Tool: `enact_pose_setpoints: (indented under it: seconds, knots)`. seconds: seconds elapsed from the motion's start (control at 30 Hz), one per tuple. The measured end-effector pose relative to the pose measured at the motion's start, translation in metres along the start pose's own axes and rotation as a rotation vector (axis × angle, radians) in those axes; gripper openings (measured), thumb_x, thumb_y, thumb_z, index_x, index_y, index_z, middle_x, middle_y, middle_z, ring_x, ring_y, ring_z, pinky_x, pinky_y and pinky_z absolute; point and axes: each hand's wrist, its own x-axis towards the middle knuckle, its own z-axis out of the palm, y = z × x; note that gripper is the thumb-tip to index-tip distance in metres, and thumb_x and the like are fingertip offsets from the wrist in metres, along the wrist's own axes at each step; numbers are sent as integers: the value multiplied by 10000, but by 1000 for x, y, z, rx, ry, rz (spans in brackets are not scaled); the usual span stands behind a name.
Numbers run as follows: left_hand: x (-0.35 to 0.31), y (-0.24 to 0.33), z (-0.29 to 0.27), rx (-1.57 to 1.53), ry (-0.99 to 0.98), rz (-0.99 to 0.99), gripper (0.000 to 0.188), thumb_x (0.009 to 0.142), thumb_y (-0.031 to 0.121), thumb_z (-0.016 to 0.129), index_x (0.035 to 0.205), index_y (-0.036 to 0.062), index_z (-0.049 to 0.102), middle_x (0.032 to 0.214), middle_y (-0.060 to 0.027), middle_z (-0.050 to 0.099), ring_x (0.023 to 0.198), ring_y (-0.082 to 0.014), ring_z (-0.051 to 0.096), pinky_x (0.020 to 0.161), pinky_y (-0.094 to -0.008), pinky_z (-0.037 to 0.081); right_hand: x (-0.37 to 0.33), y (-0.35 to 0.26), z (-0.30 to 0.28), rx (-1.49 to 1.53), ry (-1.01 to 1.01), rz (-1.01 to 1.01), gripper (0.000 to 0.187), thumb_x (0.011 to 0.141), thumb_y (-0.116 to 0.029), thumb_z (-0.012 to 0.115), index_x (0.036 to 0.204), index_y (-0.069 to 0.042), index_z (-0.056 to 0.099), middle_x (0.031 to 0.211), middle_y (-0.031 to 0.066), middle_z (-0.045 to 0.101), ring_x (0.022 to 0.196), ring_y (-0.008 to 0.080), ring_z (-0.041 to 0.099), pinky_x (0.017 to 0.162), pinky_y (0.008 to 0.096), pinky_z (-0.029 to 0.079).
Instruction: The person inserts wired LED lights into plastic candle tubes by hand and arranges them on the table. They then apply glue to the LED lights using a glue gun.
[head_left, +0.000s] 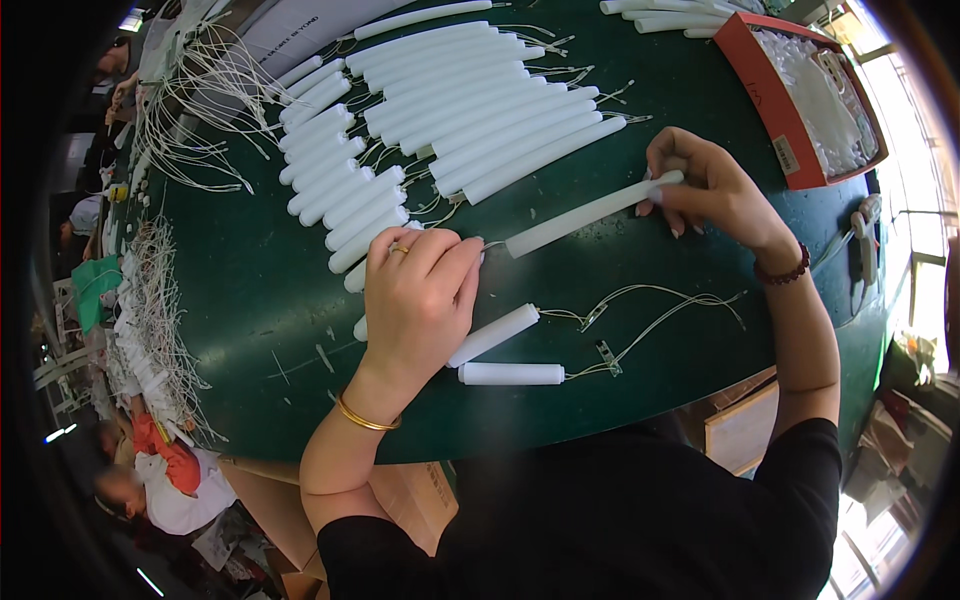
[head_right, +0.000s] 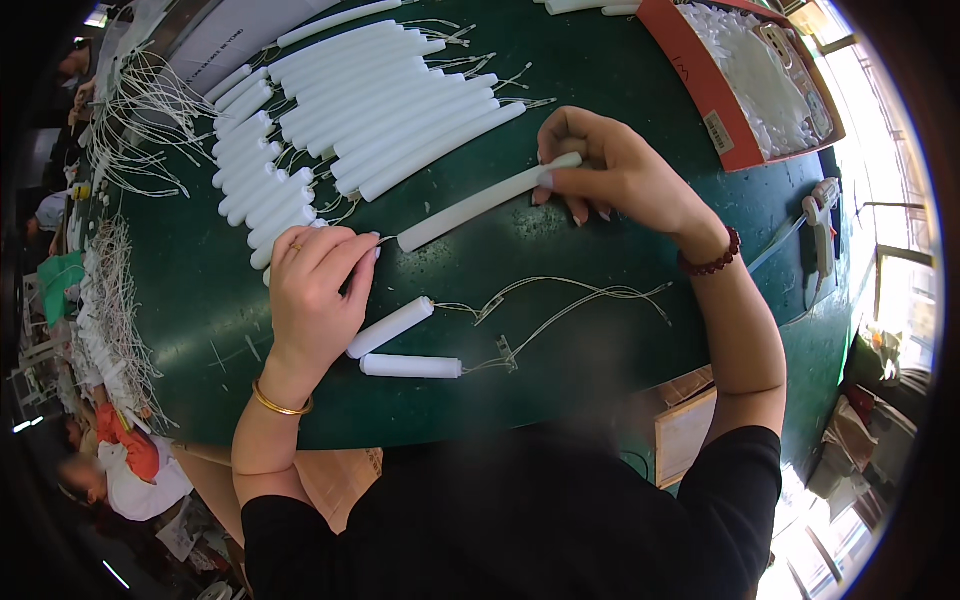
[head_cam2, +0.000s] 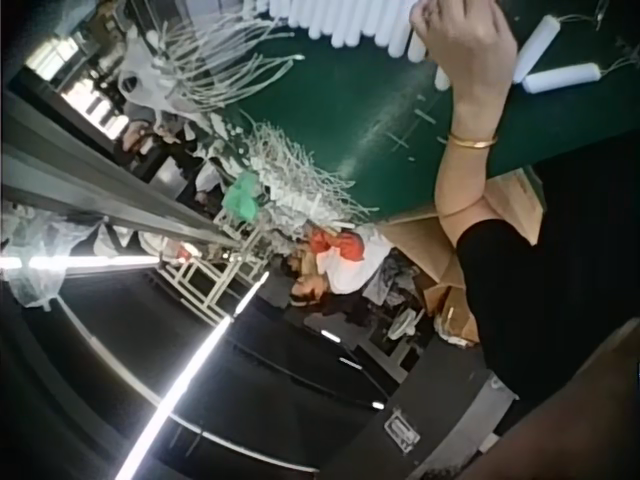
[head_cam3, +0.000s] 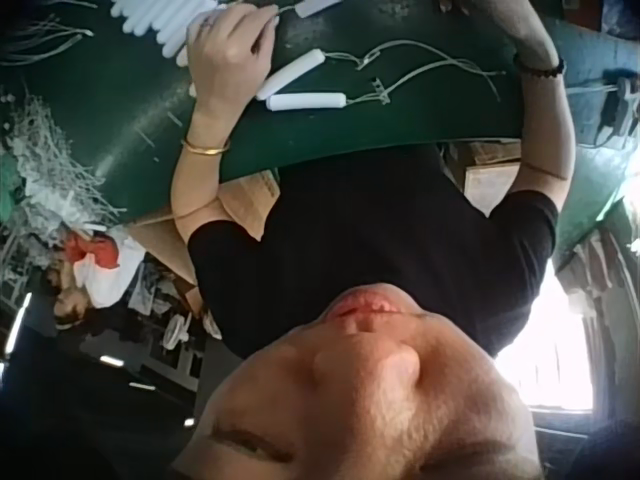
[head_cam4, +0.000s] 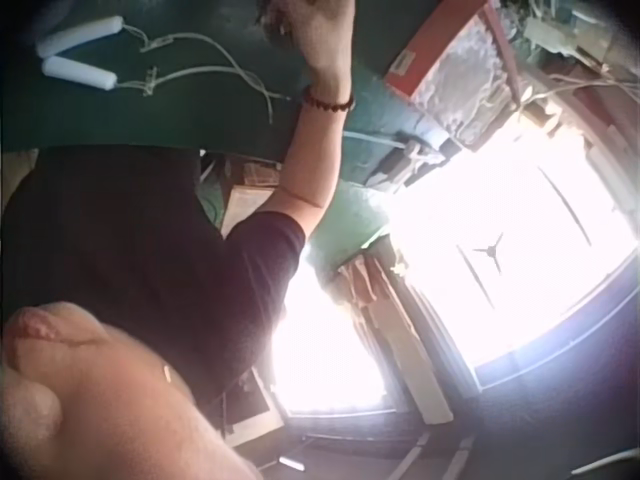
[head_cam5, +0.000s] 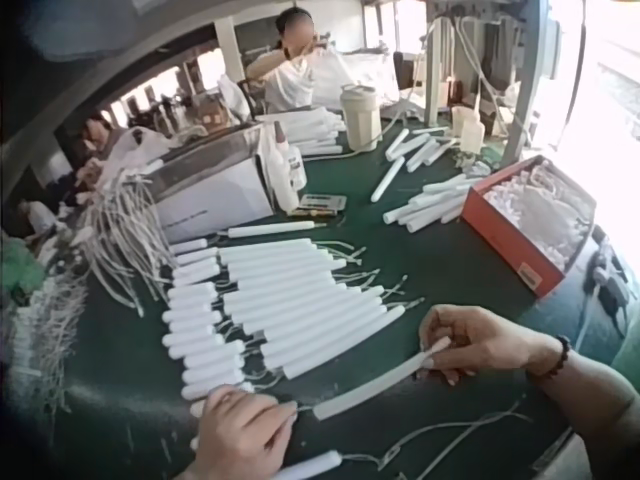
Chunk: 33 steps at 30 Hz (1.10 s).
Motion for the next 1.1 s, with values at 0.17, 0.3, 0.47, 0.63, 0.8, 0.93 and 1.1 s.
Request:
enact_pose_setpoints:
  seconds: [0.17,0.3,0.47,0.63,0.8,0.93,1.1]
  knots:
    - [0,3,0,9,-18,16,162,771,14,751,928,47,727,859,-44,623,774,-234,607,840,-372,461,0,5,9,-512,78,-213,260,839,-55,764,1030,-50,588,794,30,605,640,65,547,577,194,404]
    - [-1,3,-1,13,-24,14,170,773,21,754,939,50,730,856,-42,615,777,-235,604,830,-371,462,1,-6,12,-509,23,2,256,820,-55,777,1025,-46,623,824,38,611,674,79,532,608,223,401]
    - [-2,1,2,25,-19,-18,164,811,36,710,971,65,726,849,-31,562,821,-224,598,845,-375,439,1,3,12,-584,61,-160,301,808,-57,780,1078,-51,646,815,44,600,669,98,490,625,231,398]
    - [-2,0,2,23,-31,5,187,789,12,719,971,53,732,859,-40,584,799,-227,599,829,-373,449,3,-8,20,-510,124,-33,263,802,-79,796,1033,-46,675,832,45,635,685,109,516,648,235,424]
    - [-1,5,3,17,-22,9,183,783,6,739,962,45,738,871,-49,610,777,-233,599,805,-368,456,3,5,16,-526,136,-136,228,808,-101,802,998,-40,690,871,42,670,702,99,545,657,237,443]
    - [-1,5,5,-2,-6,-15,183,792,10,738,970,49,737,867,-44,612,768,-230,594,782,-362,450,4,2,17,-528,158,-112,245,821,-98,788,1037,-37,690,855,31,673,675,83,563,624,227,448]
    - [-1,3,6,32,-7,-42,176,801,36,720,975,65,724,838,-18,558,802,-215,594,765,-348,428,2,-4,12,-387,115,2,252,840,-90,766,1073,-32,690,855,21,659,634,46,544,550,188,415]
